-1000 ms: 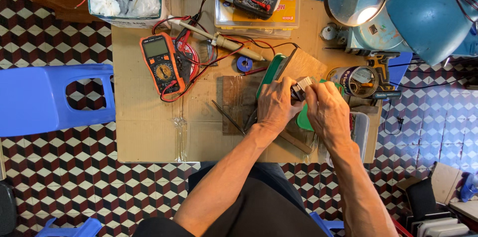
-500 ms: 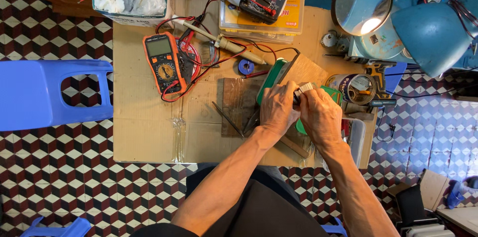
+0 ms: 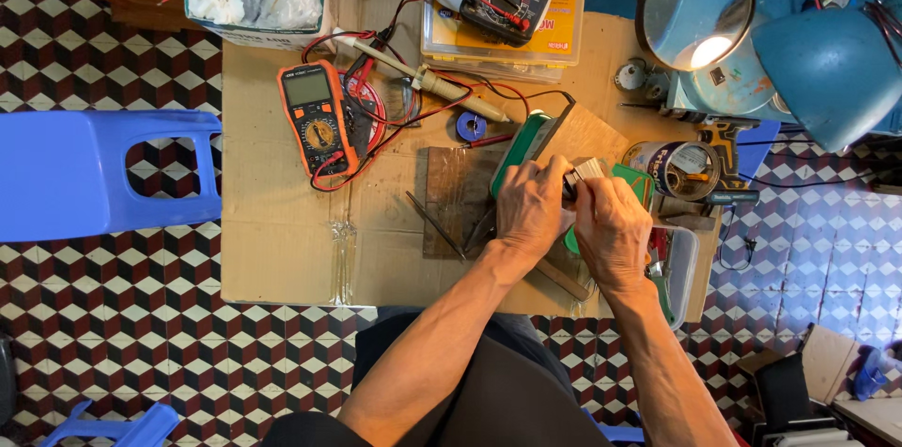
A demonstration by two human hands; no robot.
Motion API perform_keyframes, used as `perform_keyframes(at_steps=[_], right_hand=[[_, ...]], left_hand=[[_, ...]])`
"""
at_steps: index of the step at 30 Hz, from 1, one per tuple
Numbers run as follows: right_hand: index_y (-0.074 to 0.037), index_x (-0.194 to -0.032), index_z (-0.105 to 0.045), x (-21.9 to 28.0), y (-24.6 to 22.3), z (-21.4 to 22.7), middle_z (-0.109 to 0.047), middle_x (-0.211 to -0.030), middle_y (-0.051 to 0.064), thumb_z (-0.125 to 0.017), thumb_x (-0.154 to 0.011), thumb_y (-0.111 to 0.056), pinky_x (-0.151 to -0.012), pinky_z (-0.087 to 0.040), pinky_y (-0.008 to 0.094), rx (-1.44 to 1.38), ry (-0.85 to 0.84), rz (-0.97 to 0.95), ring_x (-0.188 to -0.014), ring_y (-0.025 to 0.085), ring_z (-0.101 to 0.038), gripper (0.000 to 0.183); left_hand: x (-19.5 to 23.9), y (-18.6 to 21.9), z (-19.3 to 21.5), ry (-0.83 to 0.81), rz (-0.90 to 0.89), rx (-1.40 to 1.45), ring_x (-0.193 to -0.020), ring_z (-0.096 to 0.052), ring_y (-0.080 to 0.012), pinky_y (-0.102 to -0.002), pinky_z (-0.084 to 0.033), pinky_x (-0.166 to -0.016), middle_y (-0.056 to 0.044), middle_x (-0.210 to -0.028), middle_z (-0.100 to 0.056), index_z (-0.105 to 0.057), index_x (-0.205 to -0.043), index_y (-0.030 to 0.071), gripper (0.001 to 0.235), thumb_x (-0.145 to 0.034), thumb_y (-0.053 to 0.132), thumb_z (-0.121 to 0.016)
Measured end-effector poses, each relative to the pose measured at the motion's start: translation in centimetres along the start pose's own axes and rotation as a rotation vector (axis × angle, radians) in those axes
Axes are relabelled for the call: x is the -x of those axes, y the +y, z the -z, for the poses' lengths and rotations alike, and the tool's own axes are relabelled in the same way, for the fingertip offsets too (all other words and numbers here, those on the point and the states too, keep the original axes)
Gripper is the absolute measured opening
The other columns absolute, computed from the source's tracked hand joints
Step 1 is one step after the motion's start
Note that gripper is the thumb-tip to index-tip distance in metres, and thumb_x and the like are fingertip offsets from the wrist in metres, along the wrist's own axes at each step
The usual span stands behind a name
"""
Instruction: The person uses a screwdriver and hammer to adjust and secure a small electrical component on a workbench. They repeatedly tighten screws and tap the component into place while handling various tools and parts.
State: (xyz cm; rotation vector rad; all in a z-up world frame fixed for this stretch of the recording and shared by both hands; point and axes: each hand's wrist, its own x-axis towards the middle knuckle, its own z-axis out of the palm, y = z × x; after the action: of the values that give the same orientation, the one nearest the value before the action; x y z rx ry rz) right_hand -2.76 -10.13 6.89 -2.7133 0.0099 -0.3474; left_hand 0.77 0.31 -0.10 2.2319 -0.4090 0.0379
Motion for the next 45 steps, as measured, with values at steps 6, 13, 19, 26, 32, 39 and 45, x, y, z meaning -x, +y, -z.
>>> perform_keyframes(at_steps=[6, 13, 19, 26, 32, 39, 45], right_hand=[[0.001, -0.097, -0.063, 0.0, -0.3, 0.2, -0.062, -0.086, 0.015, -0.068, -0.097, 0.000, -0.071, -0.052, 0.041, -0.028, 0.021, 0.019, -0.080, 0.033, -0.065, 0.006], [0.000, -0.093, -0.064, -1.0, 0.9, 0.5, -0.063, -0.087, 0.015, -0.070, -0.094, -0.006, -0.073, -0.053, 0.042, 0.048, -0.131, 0.007, -0.081, 0.034, -0.066, 0.008], [-0.004, -0.107, -0.071, -0.9, 2.2, 2.9, -0.067, -0.098, 0.014, -0.071, -0.096, -0.013, -0.074, -0.054, 0.039, -0.047, -0.203, -0.045, -0.086, 0.029, -0.067, 0.015], [-0.004, -0.129, -0.068, 4.7, 3.6, 5.6, -0.071, -0.110, 0.014, -0.060, -0.109, -0.017, -0.084, -0.051, 0.030, -0.341, 0.152, -0.660, -0.097, 0.019, -0.066, 0.026], [-0.003, -0.120, -0.070, 12.2, 3.0, 2.6, -0.073, -0.103, 0.013, -0.064, -0.099, -0.019, -0.080, -0.054, 0.031, -0.374, 0.064, -0.818, -0.088, 0.021, -0.069, 0.027], [-0.005, -0.117, -0.071, 17.5, 3.4, -2.2, -0.074, -0.108, 0.015, -0.064, -0.095, -0.023, -0.083, -0.054, 0.036, -0.385, -0.161, -0.871, -0.096, 0.031, -0.072, 0.029], [-0.005, -0.116, -0.071, 18.1, 3.5, -1.4, -0.074, -0.108, 0.015, -0.064, -0.093, -0.024, -0.081, -0.054, 0.036, -0.404, -0.144, -0.937, -0.093, 0.029, -0.072, 0.031]], left_hand=[[0.0, 0.1, 0.4, 0.020, -0.007, 0.152, -0.093, -0.067, -0.0290, -0.042, -0.049, -0.083, -0.012, -0.087, -0.071, -0.060, -0.109, 0.006, 0.048, -0.069, 0.010, -0.087], [-0.1, 0.3, 0.6, -0.030, -0.012, 0.127, -0.097, -0.066, -0.0290, -0.044, -0.046, -0.090, -0.010, -0.094, -0.071, -0.057, -0.111, 0.006, 0.059, -0.063, 0.013, -0.092], [-0.1, 1.5, 1.7, -0.146, 0.112, 0.212, -0.105, -0.065, -0.0316, -0.045, -0.047, -0.090, -0.015, -0.110, -0.068, -0.051, -0.126, 0.006, 0.068, -0.071, 0.018, -0.089], [-5.7, -3.7, 5.4, -0.369, -0.386, 0.148, -0.129, -0.060, -0.0330, -0.044, -0.050, -0.105, -0.016, -0.151, -0.054, -0.043, -0.153, 0.017, 0.078, -0.081, -0.006, -0.061], [-10.4, -1.8, 2.5, -0.607, -0.952, -0.140, -0.121, -0.060, -0.0304, -0.045, -0.049, -0.084, -0.014, -0.151, -0.050, -0.050, -0.142, 0.022, 0.084, -0.065, -0.001, -0.072], [-11.9, -2.1, 1.1, -0.703, -1.017, -0.130, -0.099, -0.067, -0.0274, -0.041, -0.051, -0.083, -0.003, -0.111, -0.068, -0.059, -0.124, 0.016, 0.063, -0.066, 0.007, -0.081], [-8.6, -1.5, 4.1, -0.421, -0.736, -0.191, -0.084, -0.061, -0.0314, -0.045, -0.047, -0.073, -0.011, -0.088, -0.062, -0.057, -0.105, 0.005, 0.070, -0.059, 0.043, -0.094]])
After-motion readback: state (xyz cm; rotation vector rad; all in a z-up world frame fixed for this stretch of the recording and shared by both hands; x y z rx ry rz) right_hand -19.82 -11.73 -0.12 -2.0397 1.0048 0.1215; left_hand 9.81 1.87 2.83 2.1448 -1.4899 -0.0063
